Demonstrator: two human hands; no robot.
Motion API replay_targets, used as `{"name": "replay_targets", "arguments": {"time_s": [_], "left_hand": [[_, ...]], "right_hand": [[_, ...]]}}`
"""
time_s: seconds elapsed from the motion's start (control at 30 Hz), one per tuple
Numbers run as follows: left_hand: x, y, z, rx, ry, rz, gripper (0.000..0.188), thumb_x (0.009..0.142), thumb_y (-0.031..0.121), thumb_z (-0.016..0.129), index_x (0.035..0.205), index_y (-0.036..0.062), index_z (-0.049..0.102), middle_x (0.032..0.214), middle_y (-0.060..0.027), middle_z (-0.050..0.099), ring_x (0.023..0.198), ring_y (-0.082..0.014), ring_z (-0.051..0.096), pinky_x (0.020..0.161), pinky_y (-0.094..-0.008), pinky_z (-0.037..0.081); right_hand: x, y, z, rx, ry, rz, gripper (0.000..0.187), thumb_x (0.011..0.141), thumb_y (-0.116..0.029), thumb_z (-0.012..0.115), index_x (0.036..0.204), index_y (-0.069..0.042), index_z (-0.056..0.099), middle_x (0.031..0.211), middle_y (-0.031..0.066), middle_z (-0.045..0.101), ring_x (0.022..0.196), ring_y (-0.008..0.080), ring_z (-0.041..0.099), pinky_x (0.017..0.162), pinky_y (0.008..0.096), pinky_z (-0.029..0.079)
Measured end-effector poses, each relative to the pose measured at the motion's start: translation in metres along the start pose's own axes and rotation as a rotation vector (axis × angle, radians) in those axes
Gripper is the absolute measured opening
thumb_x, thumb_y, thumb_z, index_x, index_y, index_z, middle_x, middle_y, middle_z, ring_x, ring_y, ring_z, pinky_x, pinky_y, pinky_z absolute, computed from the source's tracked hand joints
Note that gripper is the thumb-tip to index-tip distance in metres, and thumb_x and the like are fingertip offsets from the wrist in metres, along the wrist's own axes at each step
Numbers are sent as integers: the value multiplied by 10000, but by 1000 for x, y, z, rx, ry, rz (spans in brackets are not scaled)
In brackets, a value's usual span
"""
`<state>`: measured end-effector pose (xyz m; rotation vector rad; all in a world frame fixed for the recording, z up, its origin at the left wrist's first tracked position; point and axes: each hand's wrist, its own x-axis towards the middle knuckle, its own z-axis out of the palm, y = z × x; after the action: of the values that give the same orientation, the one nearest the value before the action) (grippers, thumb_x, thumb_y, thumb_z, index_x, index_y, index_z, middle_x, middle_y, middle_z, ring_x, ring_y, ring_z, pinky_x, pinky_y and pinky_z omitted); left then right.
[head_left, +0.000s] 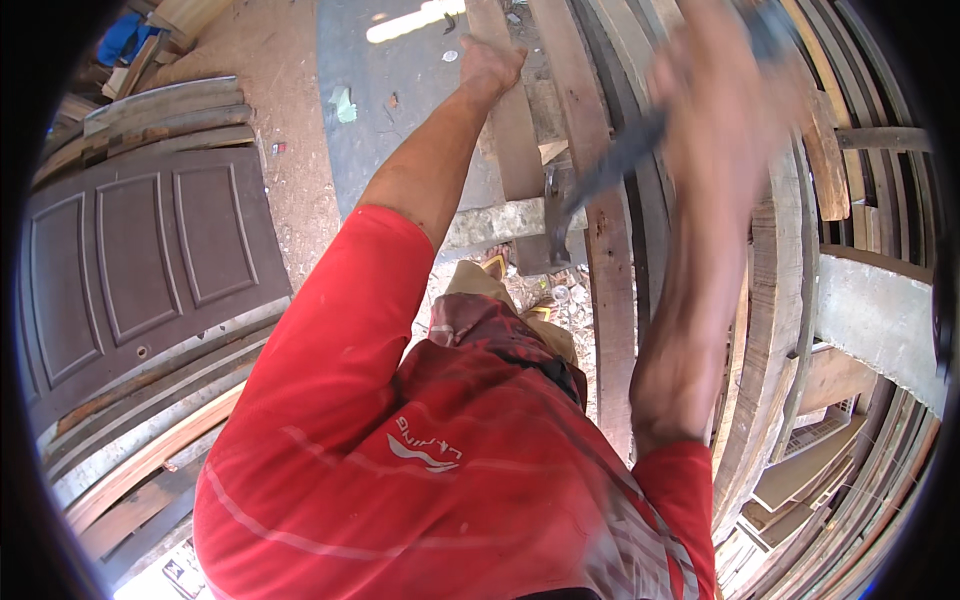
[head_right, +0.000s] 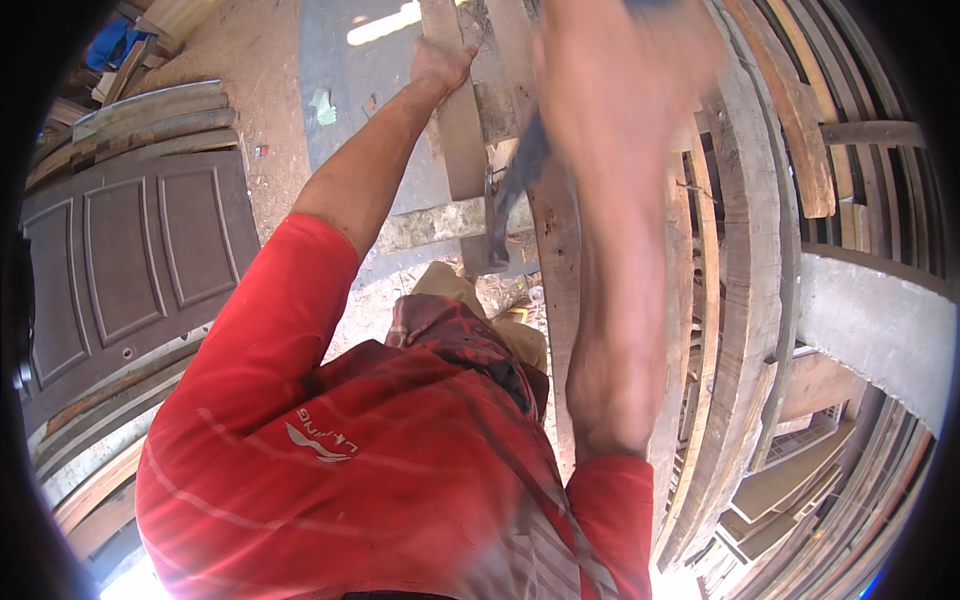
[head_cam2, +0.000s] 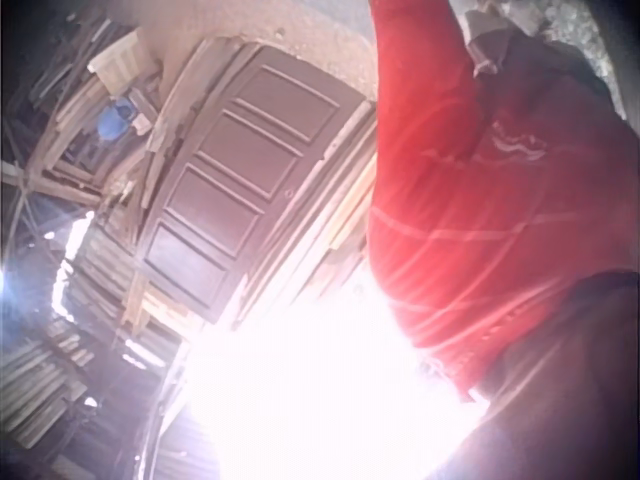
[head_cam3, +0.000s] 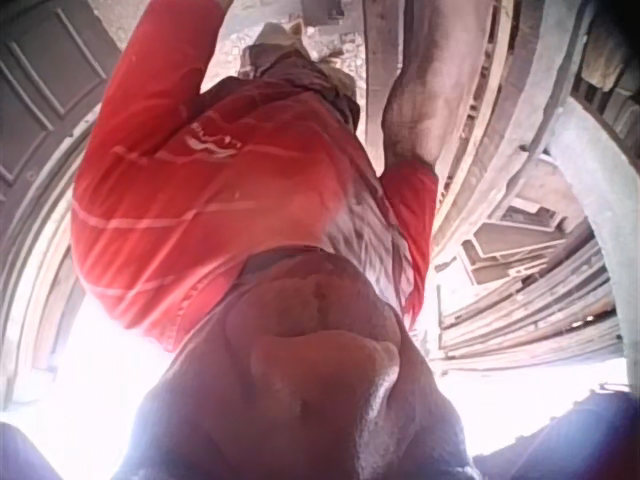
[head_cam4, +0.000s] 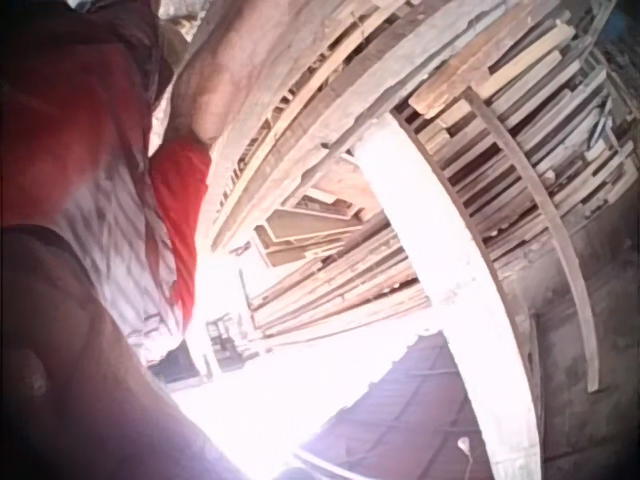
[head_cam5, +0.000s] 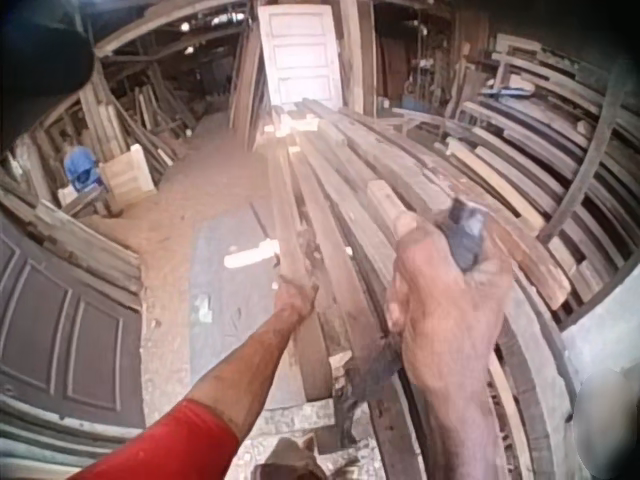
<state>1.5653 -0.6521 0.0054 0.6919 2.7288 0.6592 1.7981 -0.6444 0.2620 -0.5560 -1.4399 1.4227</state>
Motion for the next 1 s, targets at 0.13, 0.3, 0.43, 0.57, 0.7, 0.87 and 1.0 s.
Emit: {"name": "replay_targets", "arguments": {"time_s": [0.13, 0.3, 0.43, 0.57, 0.7, 0.87, 1.0], "left_hand": [[23, 17, -20, -329, 14, -127, 1063, 821, 465, 802, 1473, -117, 197, 1304, -296, 637, 1178, -423, 650, 1026, -437, 521], [2, 15, -10, -287, 69, -210, 1087, 825, 440, 807, 1483, -144, 168, 1262, -300, 655, 1165, -407, 662, 1002, -430, 538], [-8, 7, -27, -363, -26, -206, 1096, 824, 426, 814, 1499, -126, 149, 1301, -290, 635, 1218, -376, 643, 1038, -422, 518], [7, 11, -27, -400, -69, -260, 1071, 825, 433, 813, 1500, -102, 175, 1288, -281, 645, 1208, -373, 650, 1037, -416, 519], [-15, 15, -6, -347, -18, -253, 1102, 820, 450, 812, 1519, -93, 157, 1290, -275, 647, 1222, -374, 642, 1057, -413, 506], [-5, 15, -27, -372, -111, -272, 1205, 822, 479, 795, 1560, -100, 40, 1352, -268, 619, 1320, -361, 576, 1128, -402, 445], [10, -62, 74, -52, 54, -53, 1228, 833, 475, 783, 1562, -114, -12, 1369, -284, 603, 1333, -367, 564, 1129, -395, 444]], "right_hand": [[-5, -4, -7, -57, 37, -44, 245, 901, -158, 712, 733, -43, 575, 565, 34, 513, 453, 116, 498, 454, 277, 400], [1, -10, 14, -138, -18, -23, 241, 918, -184, 702, 755, -48, 590, 600, 13, 526, 491, 103, 503, 489, 275, 417], [-29, -10, -15, -125, 66, 0, 315, 924, -247, 742, 721, -70, 579, 580, 0, 504, 497, 93, 508, 485, 256, 426], [-39, -15, -12, -62, -7, -141, 325, 924, -208, 749, 725, -69, 534, 544, 14, 481, 452, 96, 484, 427, 248, 403], [-23, -17, -8, 94, -24, -120, 167, 931, -83, 712, 837, -32, 584, 580, 38, 578, 456, 74, 514, 425, 238, 404], [-38, -7, -44, -72, -108, -249, 172, 923, -124, 710, 850, -47, 575, 603, 47, 582, 471, 89, 528, 430, 245, 425], [-66, -24, -36, 33, 42, -113, 309, 946, -195, 688, 715, -113, 502, 544, -9, 448, 412, 69, 407, 380, 244, 370]]}}
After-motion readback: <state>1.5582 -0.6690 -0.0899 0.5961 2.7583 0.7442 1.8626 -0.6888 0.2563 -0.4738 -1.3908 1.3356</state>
